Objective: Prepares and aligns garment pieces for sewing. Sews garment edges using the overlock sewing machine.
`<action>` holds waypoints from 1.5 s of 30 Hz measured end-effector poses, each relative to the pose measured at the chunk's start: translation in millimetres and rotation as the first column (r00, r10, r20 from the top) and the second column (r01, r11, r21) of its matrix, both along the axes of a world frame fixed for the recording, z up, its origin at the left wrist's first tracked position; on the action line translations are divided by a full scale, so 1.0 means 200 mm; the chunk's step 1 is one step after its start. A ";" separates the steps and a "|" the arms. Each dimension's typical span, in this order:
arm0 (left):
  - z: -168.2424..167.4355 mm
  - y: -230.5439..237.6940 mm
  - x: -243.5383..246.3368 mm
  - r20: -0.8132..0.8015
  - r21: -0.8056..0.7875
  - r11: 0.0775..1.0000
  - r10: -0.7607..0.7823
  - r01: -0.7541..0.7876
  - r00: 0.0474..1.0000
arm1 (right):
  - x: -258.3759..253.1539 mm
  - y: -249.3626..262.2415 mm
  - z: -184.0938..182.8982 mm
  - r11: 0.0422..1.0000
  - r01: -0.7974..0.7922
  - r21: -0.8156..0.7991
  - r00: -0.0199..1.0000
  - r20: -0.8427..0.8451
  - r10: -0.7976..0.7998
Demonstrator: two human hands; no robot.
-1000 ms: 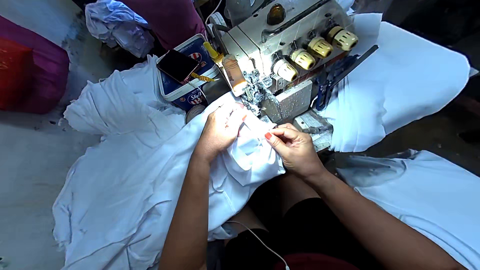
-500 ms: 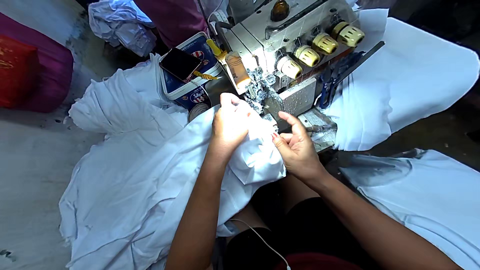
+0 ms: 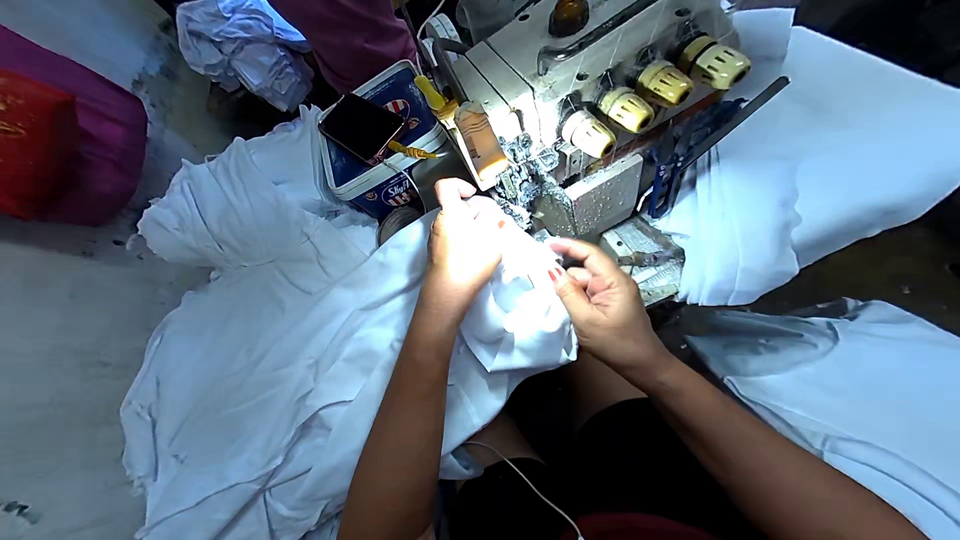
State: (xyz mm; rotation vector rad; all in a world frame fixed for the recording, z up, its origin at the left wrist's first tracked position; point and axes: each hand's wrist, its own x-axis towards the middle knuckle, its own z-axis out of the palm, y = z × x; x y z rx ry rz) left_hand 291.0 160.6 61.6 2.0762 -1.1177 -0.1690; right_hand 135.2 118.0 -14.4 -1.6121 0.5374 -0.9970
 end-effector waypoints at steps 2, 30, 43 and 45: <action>0.01 -0.04 0.00 0.011 -0.002 0.999 0.043 -0.043 0.999 | 0.02 -0.02 0.03 0.997 0.010 0.078 1.000 -0.003 -0.010; -0.05 0.44 -0.15 0.522 0.023 1.000 -0.019 0.008 0.853 | 0.03 -0.18 0.07 0.952 -0.016 -0.305 0.982 -0.183 -0.042; 0.19 0.52 -0.09 -0.064 0.094 0.808 -0.578 0.582 0.813 | 0.02 -0.22 0.04 0.868 0.054 -0.493 0.994 -0.061 -0.096; 0.36 0.54 -0.08 -0.242 0.066 0.738 -0.641 0.672 0.728 | 0.04 -0.23 0.02 0.793 0.077 -0.604 0.996 0.084 -0.033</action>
